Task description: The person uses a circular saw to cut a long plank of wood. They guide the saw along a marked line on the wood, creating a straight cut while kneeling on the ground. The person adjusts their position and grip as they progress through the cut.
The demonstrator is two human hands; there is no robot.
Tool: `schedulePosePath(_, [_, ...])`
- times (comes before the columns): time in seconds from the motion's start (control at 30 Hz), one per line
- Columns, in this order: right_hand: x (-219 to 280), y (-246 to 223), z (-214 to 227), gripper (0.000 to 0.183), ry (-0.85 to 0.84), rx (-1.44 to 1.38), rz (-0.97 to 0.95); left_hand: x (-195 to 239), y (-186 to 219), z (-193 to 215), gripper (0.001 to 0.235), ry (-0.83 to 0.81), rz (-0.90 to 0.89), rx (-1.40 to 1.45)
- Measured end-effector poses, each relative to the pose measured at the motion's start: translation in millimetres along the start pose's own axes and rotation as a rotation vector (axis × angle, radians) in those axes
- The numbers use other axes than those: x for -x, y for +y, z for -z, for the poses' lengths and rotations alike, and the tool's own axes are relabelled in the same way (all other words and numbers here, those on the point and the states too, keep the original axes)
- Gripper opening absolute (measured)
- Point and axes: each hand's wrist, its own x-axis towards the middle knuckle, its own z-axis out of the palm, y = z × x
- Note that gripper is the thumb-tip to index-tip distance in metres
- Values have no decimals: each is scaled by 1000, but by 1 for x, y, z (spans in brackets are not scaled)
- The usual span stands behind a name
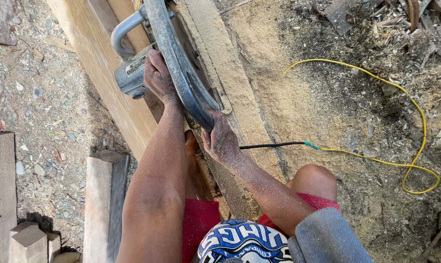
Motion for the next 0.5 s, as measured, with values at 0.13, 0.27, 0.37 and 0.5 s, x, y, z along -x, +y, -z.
schedulePosePath(0.13, [0,-2,-3,67,6,-149,22,1,3,1,55,-20,27,31])
schedulePosePath(0.27, [-3,4,-6,67,16,-271,42,-1,4,3,55,-39,45,48])
schedulePosePath(0.37, [-7,3,-4,66,18,-189,23,-5,2,0,55,-23,26,40])
schedulePosePath(0.5, [-10,-10,3,56,65,469,77,-8,-1,0,55,-30,-3,43])
